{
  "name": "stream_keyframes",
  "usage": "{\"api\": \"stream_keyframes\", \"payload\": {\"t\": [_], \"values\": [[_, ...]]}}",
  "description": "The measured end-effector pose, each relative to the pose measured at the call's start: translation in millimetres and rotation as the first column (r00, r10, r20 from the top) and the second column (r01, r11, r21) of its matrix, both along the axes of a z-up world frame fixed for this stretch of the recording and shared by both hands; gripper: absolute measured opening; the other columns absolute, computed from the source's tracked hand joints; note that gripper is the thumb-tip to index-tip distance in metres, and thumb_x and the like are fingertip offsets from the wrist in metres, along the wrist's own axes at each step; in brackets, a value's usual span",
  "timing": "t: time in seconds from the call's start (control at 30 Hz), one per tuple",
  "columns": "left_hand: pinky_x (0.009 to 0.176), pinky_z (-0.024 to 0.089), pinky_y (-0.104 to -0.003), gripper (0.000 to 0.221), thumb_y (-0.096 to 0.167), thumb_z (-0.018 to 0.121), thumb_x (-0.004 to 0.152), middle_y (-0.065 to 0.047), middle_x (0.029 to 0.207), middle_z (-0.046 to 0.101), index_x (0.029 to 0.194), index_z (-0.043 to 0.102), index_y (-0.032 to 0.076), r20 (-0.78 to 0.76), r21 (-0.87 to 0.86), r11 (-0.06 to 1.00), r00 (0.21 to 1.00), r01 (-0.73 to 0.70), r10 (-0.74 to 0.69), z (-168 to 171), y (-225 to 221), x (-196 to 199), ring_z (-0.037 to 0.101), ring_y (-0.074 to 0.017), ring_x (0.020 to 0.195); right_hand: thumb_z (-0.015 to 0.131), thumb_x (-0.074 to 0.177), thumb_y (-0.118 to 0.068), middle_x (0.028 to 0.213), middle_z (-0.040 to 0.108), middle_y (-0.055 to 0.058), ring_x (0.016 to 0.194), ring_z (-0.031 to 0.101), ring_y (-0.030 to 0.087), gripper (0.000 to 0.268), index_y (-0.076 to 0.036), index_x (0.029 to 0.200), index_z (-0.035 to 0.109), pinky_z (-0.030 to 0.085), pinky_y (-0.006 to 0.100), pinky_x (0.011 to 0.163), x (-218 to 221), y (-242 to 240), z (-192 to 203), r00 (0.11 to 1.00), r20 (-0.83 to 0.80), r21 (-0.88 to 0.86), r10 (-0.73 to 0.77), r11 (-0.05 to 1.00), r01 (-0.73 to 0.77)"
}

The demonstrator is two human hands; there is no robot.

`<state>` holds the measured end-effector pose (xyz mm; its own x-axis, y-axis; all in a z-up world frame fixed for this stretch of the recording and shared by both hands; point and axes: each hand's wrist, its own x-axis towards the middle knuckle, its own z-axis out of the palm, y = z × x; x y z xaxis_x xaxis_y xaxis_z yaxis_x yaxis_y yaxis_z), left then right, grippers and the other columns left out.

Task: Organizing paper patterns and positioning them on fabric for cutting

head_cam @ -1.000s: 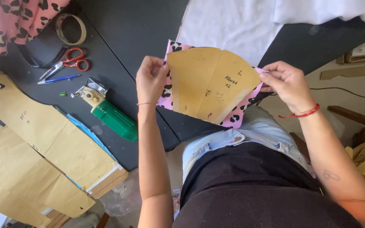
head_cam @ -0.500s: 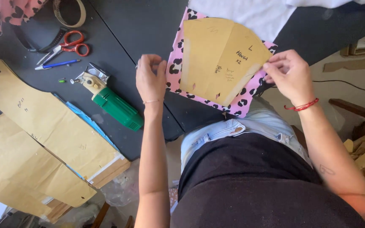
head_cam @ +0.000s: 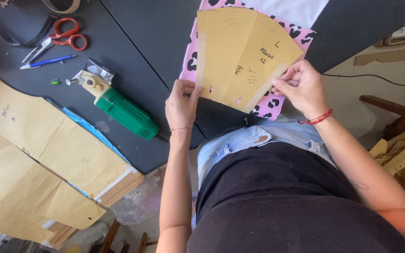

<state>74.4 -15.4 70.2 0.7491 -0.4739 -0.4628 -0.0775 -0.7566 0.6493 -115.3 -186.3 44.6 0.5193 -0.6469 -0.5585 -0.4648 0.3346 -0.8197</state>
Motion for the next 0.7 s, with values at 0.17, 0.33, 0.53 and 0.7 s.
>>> {"api": "stream_keyframes", "payload": {"t": [0.17,0.33,0.53,0.7], "values": [[0.052,0.049,-0.026,0.011,0.015,0.065,0.078,-0.007,0.074,0.066,0.085,0.057,0.013,0.040,0.026,1.000,0.999,-0.011,0.010,4.0,-2.8,-4.0,0.064,-0.0196,0.057,0.061,0.079,0.003,0.080,0.057,0.024,0.063,0.061,0.018,0.027,0.006,0.094,0.038,0.055,0.024,0.053,1.7,0.1,2.7,0.999,-0.014,-0.066,0.041,0.997,-0.042],[0.055,0.048,-0.029,0.014,0.018,0.066,0.076,-0.002,0.070,0.064,0.082,0.054,0.014,0.234,0.139,0.988,0.967,0.065,-0.097,0.5,-4.7,-9.2,0.061,-0.0202,0.062,0.066,0.076,-0.005,0.073,0.061,0.014,0.052,0.058,0.012,0.024,0.000,0.089,0.046,0.049,0.019,0.043,-3.5,-5.1,-13.4,0.974,-0.150,-0.249,0.172,0.946,-0.206],[0.069,0.042,-0.027,0.012,0.015,0.063,0.076,-0.003,0.089,0.048,0.085,0.055,0.016,0.737,0.089,0.971,0.642,0.220,-0.213,-23.7,-3.4,-17.9,0.050,-0.0191,0.083,0.065,0.076,-0.009,0.071,0.061,0.010,0.057,0.058,0.012,0.022,-0.004,0.090,0.049,0.047,0.022,0.050,-1.9,-4.1,-8.7,0.951,-0.210,-0.323,0.227,0.902,-0.287],[0.102,0.018,-0.041,0.028,0.018,0.062,0.078,-0.003,0.122,0.041,0.103,0.051,0.021,0.688,-0.057,0.826,0.622,0.561,-0.375,-49.2,-20.0,-57.3,0.037,-0.0200,0.117,0.061,0.079,-0.002,0.076,0.060,0.017,0.061,0.059,0.017,0.020,0.001,0.095,0.049,0.046,0.025,0.051,-2.8,-4.1,-11.2,0.947,-0.143,-0.319,0.288,0.893,-0.319]]}}
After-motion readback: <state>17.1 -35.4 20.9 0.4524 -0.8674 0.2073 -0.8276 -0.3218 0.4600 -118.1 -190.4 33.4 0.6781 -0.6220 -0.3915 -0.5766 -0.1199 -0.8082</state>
